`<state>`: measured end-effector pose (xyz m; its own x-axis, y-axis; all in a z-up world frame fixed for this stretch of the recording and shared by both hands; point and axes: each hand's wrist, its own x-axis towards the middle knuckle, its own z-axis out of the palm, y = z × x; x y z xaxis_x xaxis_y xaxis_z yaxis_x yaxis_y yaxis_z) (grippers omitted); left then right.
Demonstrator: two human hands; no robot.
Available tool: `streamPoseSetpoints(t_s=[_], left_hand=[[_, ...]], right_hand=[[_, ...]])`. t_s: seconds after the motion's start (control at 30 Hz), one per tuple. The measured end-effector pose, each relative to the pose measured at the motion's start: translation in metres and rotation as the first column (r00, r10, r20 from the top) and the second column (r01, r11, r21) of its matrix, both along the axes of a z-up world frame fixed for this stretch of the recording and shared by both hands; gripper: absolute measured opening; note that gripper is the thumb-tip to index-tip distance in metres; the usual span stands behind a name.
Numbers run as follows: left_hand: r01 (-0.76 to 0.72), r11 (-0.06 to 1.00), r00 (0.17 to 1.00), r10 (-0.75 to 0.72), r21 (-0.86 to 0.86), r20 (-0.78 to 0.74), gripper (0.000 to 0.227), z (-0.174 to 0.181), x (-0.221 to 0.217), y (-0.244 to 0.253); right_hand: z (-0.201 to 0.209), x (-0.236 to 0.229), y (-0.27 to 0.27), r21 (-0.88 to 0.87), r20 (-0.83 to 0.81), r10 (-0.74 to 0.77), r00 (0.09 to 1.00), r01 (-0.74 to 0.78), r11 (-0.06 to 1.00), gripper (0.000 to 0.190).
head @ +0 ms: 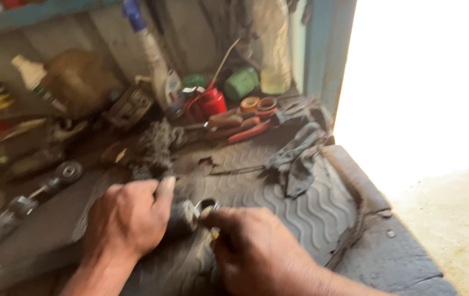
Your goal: The person uses a screwdriver to pry a small metal clip or component from the end of a black shock absorber tube on a workbench.
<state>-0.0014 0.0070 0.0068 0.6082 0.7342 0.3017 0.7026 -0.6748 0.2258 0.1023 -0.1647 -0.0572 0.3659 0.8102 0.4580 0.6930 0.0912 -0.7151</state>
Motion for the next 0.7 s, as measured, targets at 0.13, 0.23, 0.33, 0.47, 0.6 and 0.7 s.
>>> streamPoseSetpoints(t_s=[0.13,0.23,0.33,0.47,0.6,0.7], left_hand=[[-0.049,0.997,0.998,0.048,-0.057,-0.031,0.049,0.0037,0.0031,0.0015],[-0.091,0.99,0.988,0.076,-0.111,-0.135,0.056,0.0029,0.0022,0.0018],[-0.041,0.999,0.997,0.039,-0.021,-0.064,0.051,0.0022,0.0016,-0.0002],[-0.027,0.999,0.999,0.026,-0.028,-0.037,0.052,0.0008,-0.0005,0.0021],[-0.043,0.999,0.996,0.043,-0.005,-0.077,0.052,0.0006,-0.0002,-0.0004],[-0.024,1.0,0.999,0.024,0.001,-0.033,0.049,0.0029,0.0045,-0.0029]], right_hand=[[-0.0034,-0.0038,-0.0039,-0.049,-0.017,0.018,1.0,-0.019,0.999,0.038],[-0.0066,-0.0049,-0.0006,-0.034,0.005,-0.032,0.999,0.032,0.999,0.036],[-0.0043,-0.0046,0.0001,-0.024,0.045,-0.048,0.998,0.049,0.998,0.033],[-0.0036,-0.0063,-0.0018,-0.119,-0.026,-0.018,1.0,0.014,0.993,0.04],[-0.0047,-0.0049,0.0018,0.048,0.035,-0.039,0.999,0.038,0.998,0.034],[-0.0017,-0.0025,0.0021,0.045,0.026,-0.017,1.0,0.016,0.999,0.034]])
